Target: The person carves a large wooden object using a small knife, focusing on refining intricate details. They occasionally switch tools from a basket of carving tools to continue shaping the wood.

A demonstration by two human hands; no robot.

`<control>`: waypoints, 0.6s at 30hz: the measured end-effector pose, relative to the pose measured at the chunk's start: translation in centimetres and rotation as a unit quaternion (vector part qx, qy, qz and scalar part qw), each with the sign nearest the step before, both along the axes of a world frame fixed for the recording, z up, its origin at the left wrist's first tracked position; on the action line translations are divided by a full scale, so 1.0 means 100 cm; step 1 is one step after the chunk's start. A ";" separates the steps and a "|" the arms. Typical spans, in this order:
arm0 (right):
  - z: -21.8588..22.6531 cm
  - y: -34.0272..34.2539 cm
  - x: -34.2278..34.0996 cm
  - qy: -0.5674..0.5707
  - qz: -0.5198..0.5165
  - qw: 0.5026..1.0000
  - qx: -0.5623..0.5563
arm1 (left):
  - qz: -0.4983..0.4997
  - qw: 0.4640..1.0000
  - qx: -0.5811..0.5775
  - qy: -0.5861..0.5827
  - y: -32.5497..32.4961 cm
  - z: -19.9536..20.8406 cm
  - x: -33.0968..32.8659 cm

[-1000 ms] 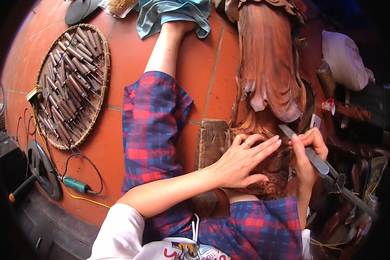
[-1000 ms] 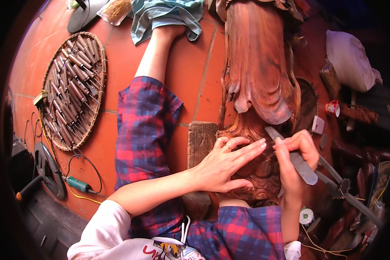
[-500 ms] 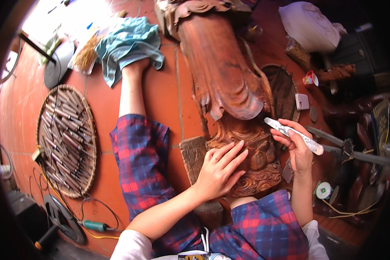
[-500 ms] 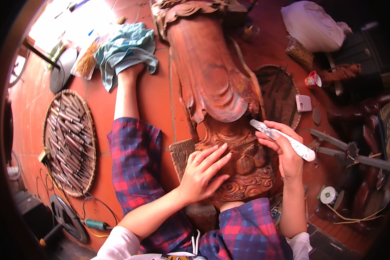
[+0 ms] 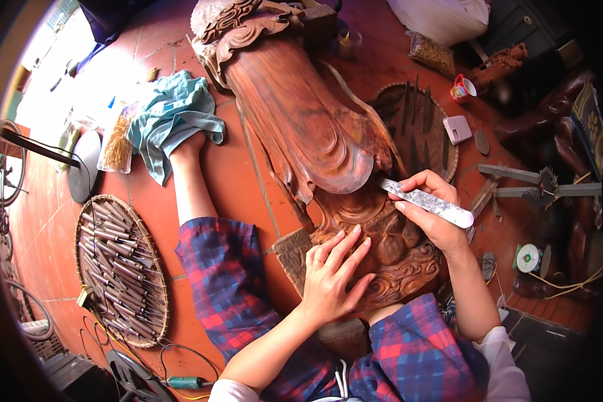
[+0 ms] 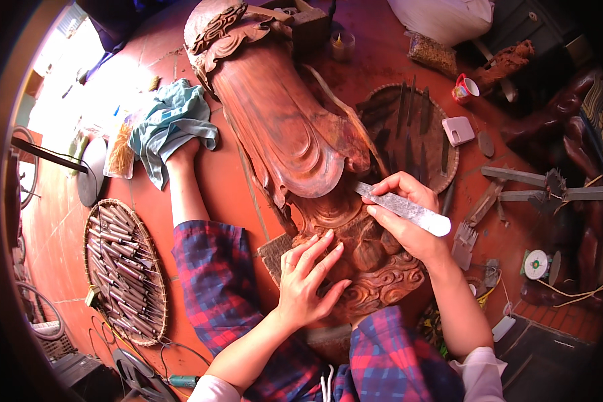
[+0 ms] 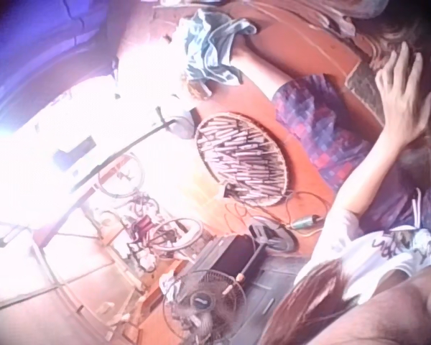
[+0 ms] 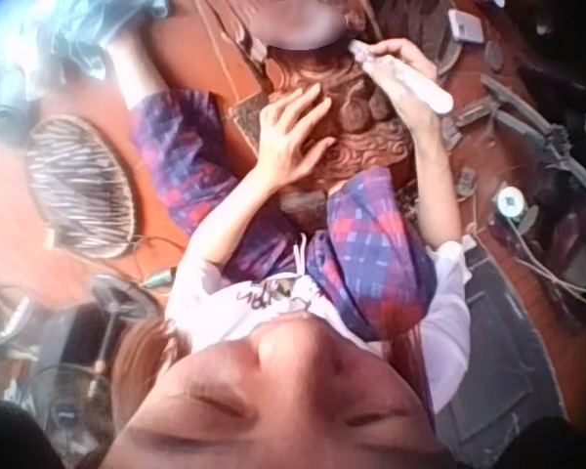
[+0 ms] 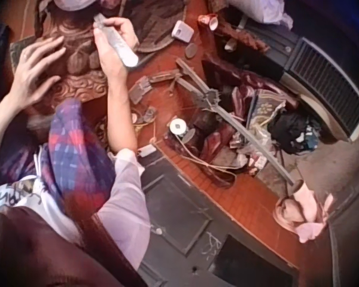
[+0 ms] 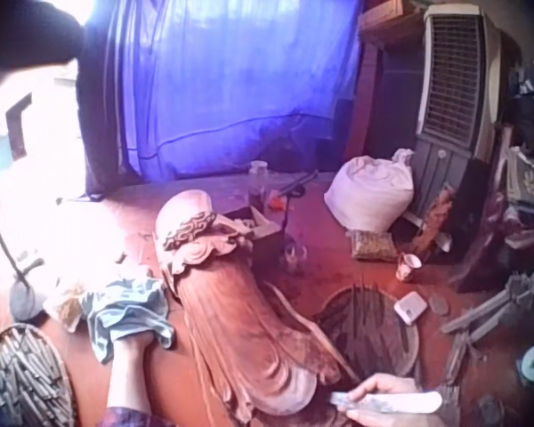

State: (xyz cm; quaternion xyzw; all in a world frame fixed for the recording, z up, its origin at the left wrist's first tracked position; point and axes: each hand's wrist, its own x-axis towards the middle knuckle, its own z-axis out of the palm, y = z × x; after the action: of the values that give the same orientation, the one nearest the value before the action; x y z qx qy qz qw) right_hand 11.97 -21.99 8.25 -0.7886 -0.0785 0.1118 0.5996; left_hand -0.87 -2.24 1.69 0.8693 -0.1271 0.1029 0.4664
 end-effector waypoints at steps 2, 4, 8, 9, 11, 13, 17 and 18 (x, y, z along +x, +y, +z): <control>0.000 0.002 -0.003 -0.025 -0.002 0.999 -0.026 | -0.003 1.000 0.000 0.001 0.001 0.000 0.000; 0.004 0.007 -0.006 -0.104 0.002 0.989 -0.108 | -0.006 1.000 0.000 0.002 0.002 0.001 0.001; 0.001 0.014 -0.009 -0.212 0.023 0.961 -0.178 | -0.007 1.000 -0.006 0.006 0.005 0.001 0.002; 0.003 0.018 -0.010 -0.225 0.024 0.954 -0.194 | -0.009 1.000 -0.008 0.007 0.005 0.001 0.003; 0.009 0.023 -0.012 -0.227 0.024 0.951 -0.207 | -0.012 1.000 -0.011 0.008 0.005 0.001 0.003; 0.015 0.028 -0.015 -0.204 0.020 0.958 -0.202 | -0.008 1.000 -0.027 0.002 0.006 0.001 0.005; 0.014 0.030 -0.009 -0.265 0.095 0.945 -0.164 | 0.006 0.997 -0.079 -0.023 0.010 -0.009 0.009; 0.013 0.030 -0.011 -0.249 0.102 0.948 -0.168 | 0.023 0.997 -0.069 -0.031 0.011 -0.009 0.010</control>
State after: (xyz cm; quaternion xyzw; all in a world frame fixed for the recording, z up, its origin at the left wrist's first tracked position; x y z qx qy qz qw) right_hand 10.86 -19.00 9.57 -0.8681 -0.2858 -0.0162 0.4055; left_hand 0.13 -1.15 0.80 0.8341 -0.1144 0.1493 0.5186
